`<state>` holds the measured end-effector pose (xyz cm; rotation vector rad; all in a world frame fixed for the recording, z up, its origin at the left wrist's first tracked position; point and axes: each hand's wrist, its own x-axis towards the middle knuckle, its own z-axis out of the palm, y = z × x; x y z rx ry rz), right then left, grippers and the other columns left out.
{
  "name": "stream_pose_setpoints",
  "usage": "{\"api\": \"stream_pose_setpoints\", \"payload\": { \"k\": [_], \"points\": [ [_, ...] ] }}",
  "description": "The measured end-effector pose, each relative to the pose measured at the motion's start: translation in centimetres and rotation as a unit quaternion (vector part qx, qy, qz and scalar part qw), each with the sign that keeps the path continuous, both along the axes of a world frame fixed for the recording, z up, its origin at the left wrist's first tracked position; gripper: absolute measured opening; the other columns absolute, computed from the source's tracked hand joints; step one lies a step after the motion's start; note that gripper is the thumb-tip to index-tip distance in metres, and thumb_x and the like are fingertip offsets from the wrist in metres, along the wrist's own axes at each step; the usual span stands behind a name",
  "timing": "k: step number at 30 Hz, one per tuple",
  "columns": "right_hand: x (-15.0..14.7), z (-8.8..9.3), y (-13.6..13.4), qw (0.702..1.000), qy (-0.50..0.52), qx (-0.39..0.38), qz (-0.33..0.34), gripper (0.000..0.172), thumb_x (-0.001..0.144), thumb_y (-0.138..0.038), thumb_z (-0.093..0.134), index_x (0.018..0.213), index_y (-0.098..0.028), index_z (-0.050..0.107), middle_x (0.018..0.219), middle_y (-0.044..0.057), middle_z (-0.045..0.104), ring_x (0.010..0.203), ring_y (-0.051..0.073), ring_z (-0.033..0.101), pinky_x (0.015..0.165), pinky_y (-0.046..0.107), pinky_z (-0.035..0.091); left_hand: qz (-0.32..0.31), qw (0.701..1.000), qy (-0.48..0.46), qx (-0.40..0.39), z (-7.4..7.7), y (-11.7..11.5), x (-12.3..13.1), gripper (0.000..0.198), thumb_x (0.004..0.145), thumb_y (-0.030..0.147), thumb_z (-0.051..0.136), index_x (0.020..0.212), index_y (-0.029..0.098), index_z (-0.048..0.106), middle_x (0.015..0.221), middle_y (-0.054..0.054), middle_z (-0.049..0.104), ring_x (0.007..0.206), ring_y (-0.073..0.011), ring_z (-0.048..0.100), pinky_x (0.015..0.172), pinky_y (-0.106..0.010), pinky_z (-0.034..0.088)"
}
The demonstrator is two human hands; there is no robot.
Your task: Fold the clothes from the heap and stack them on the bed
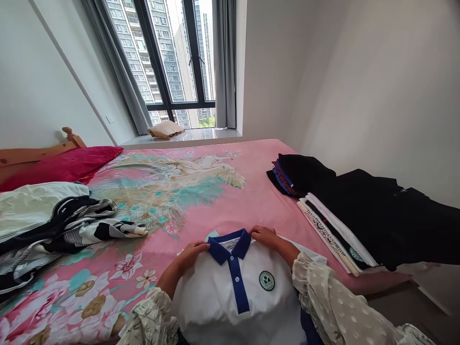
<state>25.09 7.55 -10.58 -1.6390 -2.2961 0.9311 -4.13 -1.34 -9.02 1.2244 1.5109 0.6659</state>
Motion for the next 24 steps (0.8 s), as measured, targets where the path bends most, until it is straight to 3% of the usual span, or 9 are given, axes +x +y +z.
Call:
{"api": "stream_pose_setpoints", "payload": {
  "k": [4,9,13,15,18,21,24],
  "points": [
    [-0.7,-0.3,0.7,1.000,0.016,-0.005,0.020,0.022,0.072,-0.035,0.060,0.088,-0.023,0.066,0.097,0.002,0.067,0.099,0.024,0.056,0.092,0.040,0.032,0.019,0.999,-0.050,0.011,-1.4,0.5,0.9,0.057,0.062,0.057,0.064,0.097,0.012,0.066,0.091,-0.010,0.072,0.081,-0.0237,0.067,0.073,-0.033,0.052],
    [-0.3,-1.0,1.1,0.998,0.049,-0.018,0.024,0.026,0.082,-0.034,0.048,0.095,-0.018,0.064,0.094,0.003,0.067,0.087,0.018,0.058,0.080,0.029,0.040,0.052,0.997,-0.009,0.053,-2.5,0.5,0.7,0.054,0.067,0.061,0.059,0.093,0.014,0.065,0.087,-0.005,0.071,0.078,-0.0198,0.063,0.071,-0.028,0.048],
    [2.4,-0.7,1.6,0.997,0.051,-0.027,0.061,0.028,0.080,-0.022,0.043,0.096,-0.018,0.065,0.096,0.003,0.067,0.086,0.016,0.059,0.074,0.025,0.042,0.020,0.997,0.067,0.030,-1.3,0.1,-2.2,0.038,0.058,0.052,0.068,0.064,0.015,0.061,0.057,0.003,0.057,0.058,-0.0138,0.052,0.053,-0.023,0.037],
    [3.9,-0.5,1.7,0.997,0.031,-0.020,0.067,0.027,0.077,-0.020,0.045,0.094,-0.019,0.066,0.097,0.003,0.067,0.087,0.017,0.058,0.075,0.025,0.042,-0.006,0.996,0.087,0.000,-0.6,-0.3,-3.9,0.033,0.055,0.046,0.069,0.060,0.016,0.057,0.052,0.005,0.051,0.051,-0.0114,0.047,0.049,-0.022,0.033],
    [5.2,-0.3,1.5,0.997,-0.005,-0.003,0.072,0.027,0.074,-0.018,0.049,0.095,-0.019,0.066,0.098,0.004,0.067,0.089,0.018,0.058,0.077,0.027,0.041,-0.032,0.994,0.104,-0.024,0.3,-1.2,-5.7,0.026,0.055,0.040,0.064,0.062,0.017,0.052,0.055,0.006,0.050,0.052,-0.0112,0.045,0.049,-0.022,0.034],
    [5.6,0.4,0.9,0.996,-0.039,0.024,0.077,0.024,0.075,-0.018,0.050,0.093,-0.017,0.065,0.096,0.006,0.067,0.088,0.019,0.058,0.077,0.028,0.041,-0.026,0.991,0.133,0.001,0.9,-2.4,-6.2,0.024,0.059,0.039,0.060,0.068,0.019,0.051,0.060,0.006,0.049,0.058,-0.0116,0.046,0.053,-0.022,0.035],
    [6.0,2.9,0.1,0.992,-0.059,0.065,0.086,0.021,0.080,-0.019,0.047,0.092,-0.016,0.064,0.097,0.008,0.066,0.089,0.020,0.057,0.078,0.029,0.040,-0.008,0.987,0.156,0.036,2.1,-4.1,-5.8,0.025,0.068,0.044,0.054,0.078,0.021,0.051,0.062,0.007,0.048,0.061,-0.0115,0.045,0.057,-0.021,0.034]
  ]
}}
